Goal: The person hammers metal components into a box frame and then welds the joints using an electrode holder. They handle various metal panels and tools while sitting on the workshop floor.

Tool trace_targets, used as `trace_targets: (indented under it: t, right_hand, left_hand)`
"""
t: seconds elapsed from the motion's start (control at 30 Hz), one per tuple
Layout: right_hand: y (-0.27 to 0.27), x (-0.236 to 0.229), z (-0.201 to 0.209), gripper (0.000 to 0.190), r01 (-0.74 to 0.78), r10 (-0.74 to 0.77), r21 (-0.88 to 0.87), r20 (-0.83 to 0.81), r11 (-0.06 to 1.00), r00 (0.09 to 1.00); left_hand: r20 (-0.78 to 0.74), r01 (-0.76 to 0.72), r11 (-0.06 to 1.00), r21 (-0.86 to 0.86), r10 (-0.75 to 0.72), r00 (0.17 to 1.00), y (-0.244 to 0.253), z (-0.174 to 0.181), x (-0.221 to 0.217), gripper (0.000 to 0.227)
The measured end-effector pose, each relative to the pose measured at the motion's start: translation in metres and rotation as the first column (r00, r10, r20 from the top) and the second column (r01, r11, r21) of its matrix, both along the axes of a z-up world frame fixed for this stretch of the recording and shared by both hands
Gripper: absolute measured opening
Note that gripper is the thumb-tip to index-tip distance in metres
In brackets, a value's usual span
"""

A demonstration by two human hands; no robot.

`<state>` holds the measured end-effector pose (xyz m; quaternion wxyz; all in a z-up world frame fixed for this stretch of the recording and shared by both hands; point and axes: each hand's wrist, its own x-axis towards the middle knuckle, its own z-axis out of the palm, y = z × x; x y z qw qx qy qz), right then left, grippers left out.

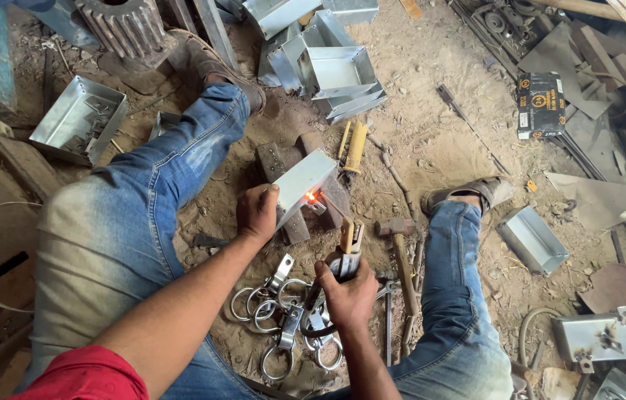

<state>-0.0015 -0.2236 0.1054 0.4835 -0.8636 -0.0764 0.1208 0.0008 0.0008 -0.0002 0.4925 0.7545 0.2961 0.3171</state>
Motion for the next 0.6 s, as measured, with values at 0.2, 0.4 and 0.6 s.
trace_targets:
  t: [0.2, 0.4, 0.6]
  right_hand:
    - [-0.001, 0.004, -0.001, 0.031, 0.034, -0.035, -0.029, -0.037, 0.999, 0.999]
    - [-0.003, 0.004, 0.002, 0.031, 0.043, -0.043, -0.034, -0.010, 0.999, 0.999]
    - [-0.005, 0.007, -0.001, 0.030, 0.046, -0.047, -0.025, -0.020, 0.999, 0.999]
  left_hand:
    - [0.002, -0.007, 1.000, -0.012, 0.007, 1.000, 0.001, 0.001, 0.001, 0.048]
    - [-0.163, -0.195, 0.887, -0.418, 0.138, 0.977, 0.024, -0.007, 0.012, 0.051]
    - [0.074, -0.022, 0.392, -0.920, 0.229, 0.971, 0.060, -0.028, 0.009, 0.079]
